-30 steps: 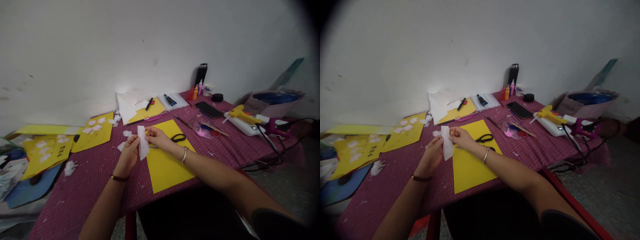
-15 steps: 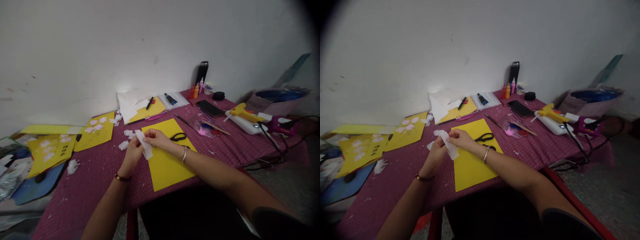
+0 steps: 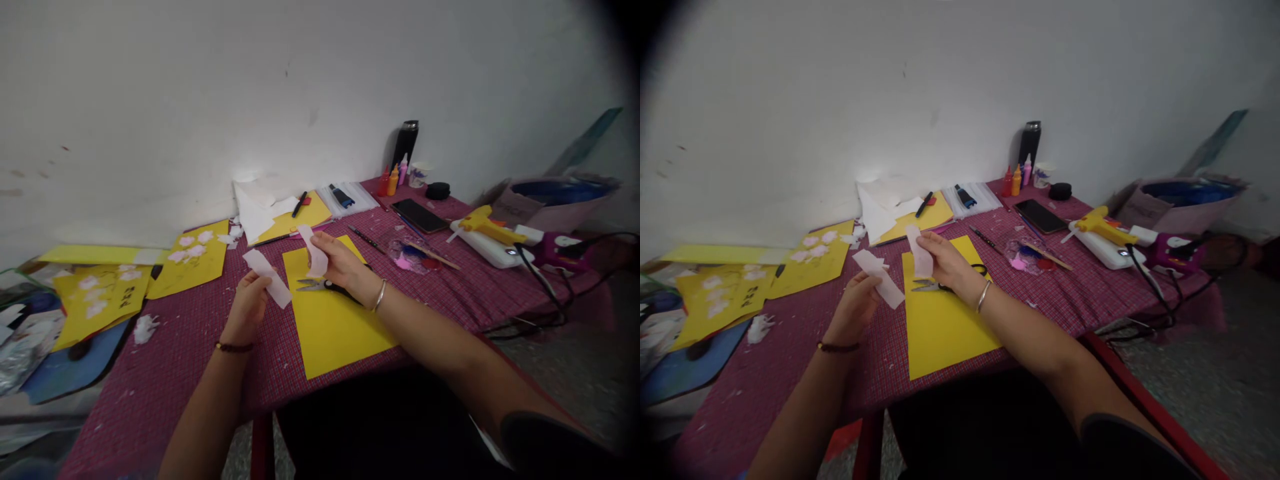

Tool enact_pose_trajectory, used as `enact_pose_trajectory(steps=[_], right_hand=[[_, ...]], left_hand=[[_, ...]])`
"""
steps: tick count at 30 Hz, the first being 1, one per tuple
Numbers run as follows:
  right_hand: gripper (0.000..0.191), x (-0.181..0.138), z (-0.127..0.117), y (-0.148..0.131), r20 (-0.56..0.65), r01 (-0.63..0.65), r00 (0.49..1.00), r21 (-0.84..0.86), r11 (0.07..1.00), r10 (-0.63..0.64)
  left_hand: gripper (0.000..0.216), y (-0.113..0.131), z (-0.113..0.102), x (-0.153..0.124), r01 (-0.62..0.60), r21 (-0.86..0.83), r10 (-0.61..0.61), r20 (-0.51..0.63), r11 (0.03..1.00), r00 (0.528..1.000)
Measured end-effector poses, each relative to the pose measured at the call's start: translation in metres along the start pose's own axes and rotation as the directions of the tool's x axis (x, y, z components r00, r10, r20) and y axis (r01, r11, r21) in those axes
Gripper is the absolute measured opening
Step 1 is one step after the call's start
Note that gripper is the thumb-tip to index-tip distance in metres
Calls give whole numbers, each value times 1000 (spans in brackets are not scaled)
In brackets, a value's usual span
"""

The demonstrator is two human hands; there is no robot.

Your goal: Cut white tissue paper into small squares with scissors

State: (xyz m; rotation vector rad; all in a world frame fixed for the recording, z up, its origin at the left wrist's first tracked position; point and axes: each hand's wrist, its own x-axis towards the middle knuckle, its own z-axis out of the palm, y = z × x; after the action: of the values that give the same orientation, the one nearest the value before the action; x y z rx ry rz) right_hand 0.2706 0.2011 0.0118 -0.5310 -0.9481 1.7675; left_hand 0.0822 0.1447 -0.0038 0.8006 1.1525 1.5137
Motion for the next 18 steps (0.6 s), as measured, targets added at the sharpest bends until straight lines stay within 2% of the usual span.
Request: enact_pose_trajectory(steps=[4,8,12,18], right_hand=[[34,-9,8,-1,119,-81,991,117,990,67],[39,-14,16,14,186,-90,978,-37,995,96],[40,-10,18,31,144,8,989,-248,969,29],[39,-8,17,38,43,108,994,-293,950,-100]], left_hand=[[26,-5,-2,4,-26,43,25,26,999,999],[26,-13,4,1,-52,104,38,133,993,990],[28,-14,12,-8,-137,191,94,217,972,972],[28,-10,19,-18,-241,278,153,305,930,940]])
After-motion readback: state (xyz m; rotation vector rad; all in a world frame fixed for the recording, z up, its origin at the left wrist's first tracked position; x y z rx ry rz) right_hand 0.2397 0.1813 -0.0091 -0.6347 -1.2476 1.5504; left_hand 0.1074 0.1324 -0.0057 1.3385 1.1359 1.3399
